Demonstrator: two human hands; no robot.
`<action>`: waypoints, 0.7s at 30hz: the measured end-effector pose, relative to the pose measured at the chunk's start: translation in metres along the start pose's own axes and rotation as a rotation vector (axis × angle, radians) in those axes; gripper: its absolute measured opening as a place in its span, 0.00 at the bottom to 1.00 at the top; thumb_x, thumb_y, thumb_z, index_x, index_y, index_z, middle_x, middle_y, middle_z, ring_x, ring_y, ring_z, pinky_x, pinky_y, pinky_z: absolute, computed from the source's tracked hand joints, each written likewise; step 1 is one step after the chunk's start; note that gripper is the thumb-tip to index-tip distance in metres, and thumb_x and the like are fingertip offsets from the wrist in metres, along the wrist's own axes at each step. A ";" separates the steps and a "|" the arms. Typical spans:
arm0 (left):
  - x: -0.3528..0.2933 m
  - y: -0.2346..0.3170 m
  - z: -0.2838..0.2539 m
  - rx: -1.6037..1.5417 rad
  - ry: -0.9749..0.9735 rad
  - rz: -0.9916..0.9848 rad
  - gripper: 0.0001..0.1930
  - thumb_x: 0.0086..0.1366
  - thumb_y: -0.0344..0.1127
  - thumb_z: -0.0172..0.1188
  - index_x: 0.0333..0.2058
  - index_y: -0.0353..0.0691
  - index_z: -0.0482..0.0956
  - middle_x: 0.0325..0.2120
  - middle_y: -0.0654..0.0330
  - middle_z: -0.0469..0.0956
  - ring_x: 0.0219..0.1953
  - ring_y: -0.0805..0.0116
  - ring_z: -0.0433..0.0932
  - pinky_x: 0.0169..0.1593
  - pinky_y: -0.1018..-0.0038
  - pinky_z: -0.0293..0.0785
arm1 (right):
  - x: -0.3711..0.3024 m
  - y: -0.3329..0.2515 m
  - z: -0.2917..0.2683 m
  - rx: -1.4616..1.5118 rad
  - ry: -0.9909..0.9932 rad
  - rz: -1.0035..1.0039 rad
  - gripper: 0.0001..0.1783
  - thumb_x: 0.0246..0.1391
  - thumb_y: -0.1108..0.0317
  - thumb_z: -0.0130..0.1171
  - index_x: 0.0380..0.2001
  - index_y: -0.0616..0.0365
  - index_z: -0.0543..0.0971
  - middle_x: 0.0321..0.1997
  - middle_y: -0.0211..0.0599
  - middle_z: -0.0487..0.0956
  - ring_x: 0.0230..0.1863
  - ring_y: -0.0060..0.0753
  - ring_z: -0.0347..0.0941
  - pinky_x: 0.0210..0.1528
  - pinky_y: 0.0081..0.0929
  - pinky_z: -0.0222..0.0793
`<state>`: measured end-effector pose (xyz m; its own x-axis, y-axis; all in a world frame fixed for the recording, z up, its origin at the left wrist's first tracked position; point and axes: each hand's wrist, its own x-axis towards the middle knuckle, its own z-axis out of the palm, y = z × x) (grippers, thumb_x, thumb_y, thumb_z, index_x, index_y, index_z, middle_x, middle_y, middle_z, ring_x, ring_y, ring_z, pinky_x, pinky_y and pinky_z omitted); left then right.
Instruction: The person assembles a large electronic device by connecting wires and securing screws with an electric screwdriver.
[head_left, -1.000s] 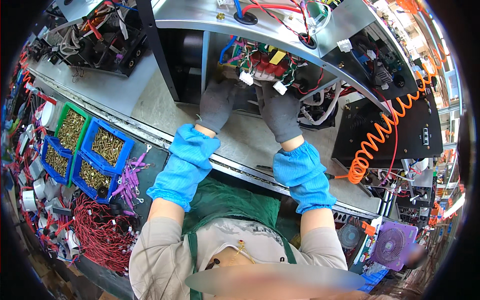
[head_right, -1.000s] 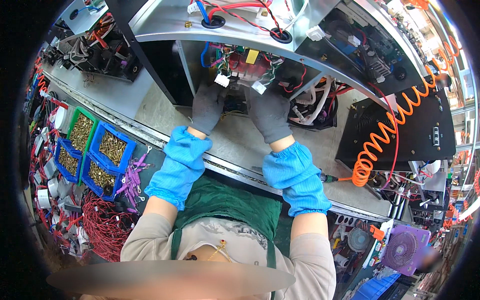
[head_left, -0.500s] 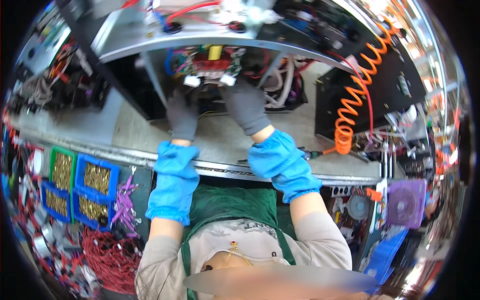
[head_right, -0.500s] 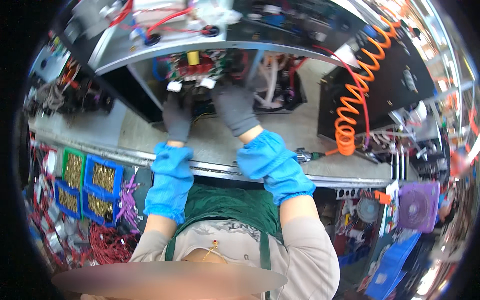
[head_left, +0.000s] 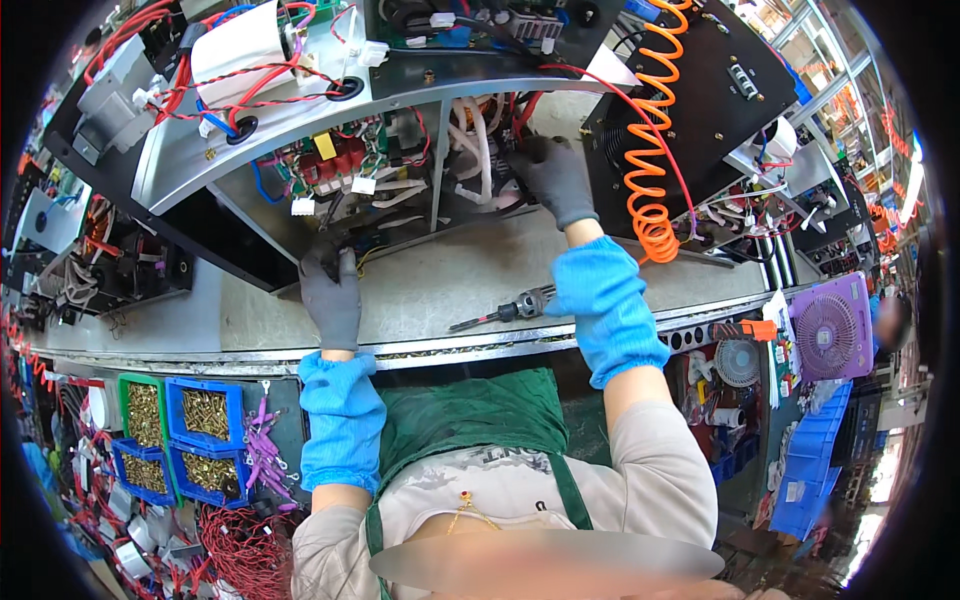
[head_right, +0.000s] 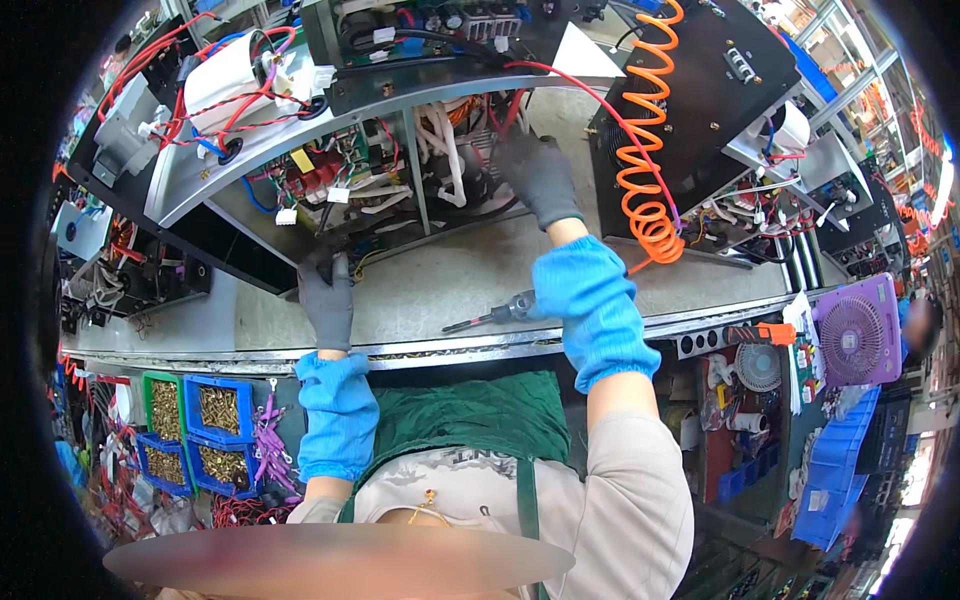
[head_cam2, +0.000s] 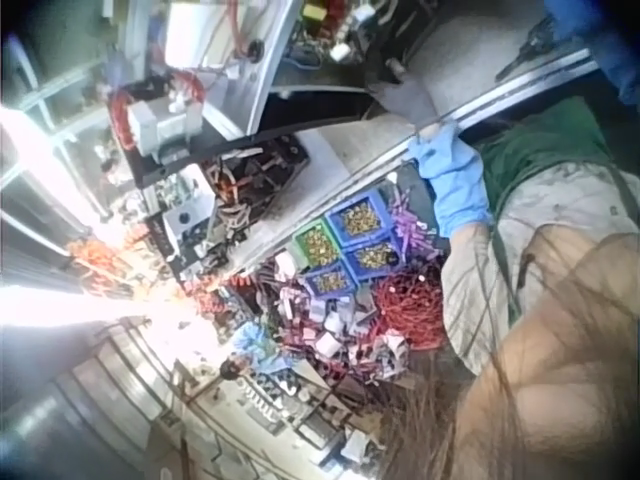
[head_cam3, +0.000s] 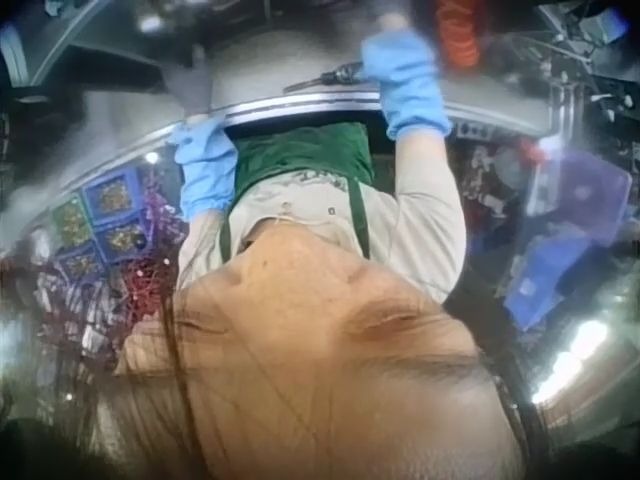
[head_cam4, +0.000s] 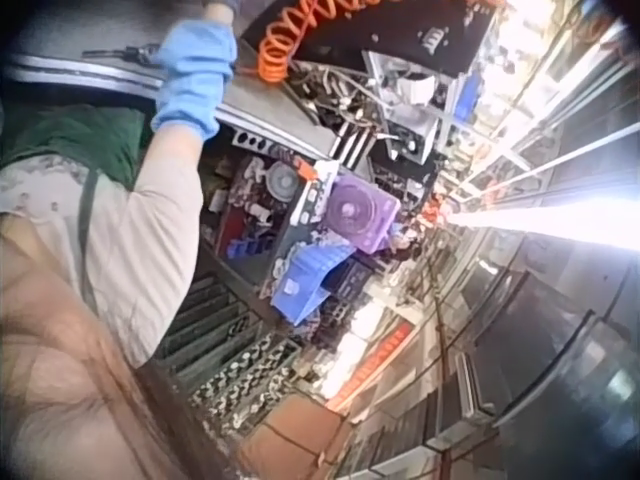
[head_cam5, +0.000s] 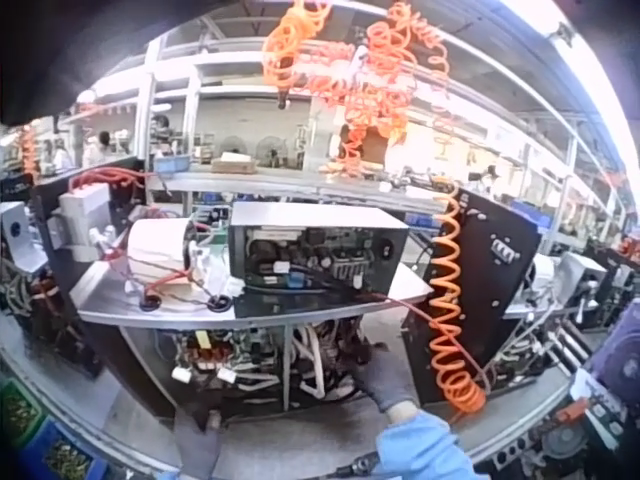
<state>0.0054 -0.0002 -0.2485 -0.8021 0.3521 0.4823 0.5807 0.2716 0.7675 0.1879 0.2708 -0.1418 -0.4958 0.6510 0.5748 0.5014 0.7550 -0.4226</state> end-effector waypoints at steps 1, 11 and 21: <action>-0.003 -0.003 -0.001 0.015 -0.019 0.008 0.17 0.58 0.40 0.60 0.41 0.35 0.73 0.35 0.47 0.75 0.40 0.50 0.74 0.43 0.62 0.70 | 0.002 0.003 0.007 -0.117 -0.101 -0.009 0.13 0.50 0.62 0.57 0.35 0.59 0.79 0.30 0.46 0.79 0.31 0.38 0.77 0.33 0.28 0.72; -0.007 0.053 -0.005 -0.127 -0.209 0.205 0.08 0.59 0.32 0.57 0.38 0.39 0.77 0.34 0.51 0.77 0.36 0.54 0.76 0.41 0.67 0.72 | -0.012 -0.032 0.000 1.542 -0.190 0.547 0.16 0.50 0.69 0.60 0.43 0.60 0.73 0.36 0.35 0.77 0.37 0.35 0.77 0.33 0.28 0.77; 0.026 0.117 0.033 0.108 -0.158 0.485 0.13 0.60 0.34 0.51 0.43 0.41 0.74 0.43 0.47 0.73 0.40 0.47 0.74 0.43 0.59 0.72 | -0.039 -0.047 0.033 1.079 -0.151 0.294 0.16 0.44 0.71 0.65 0.39 0.64 0.80 0.32 0.32 0.81 0.31 0.20 0.74 0.36 0.22 0.70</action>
<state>0.0566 0.0701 -0.1599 -0.4112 0.5889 0.6957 0.8981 0.1313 0.4197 0.1600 0.2126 -0.1671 -0.5772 0.7622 0.2930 -0.2254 0.1961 -0.9543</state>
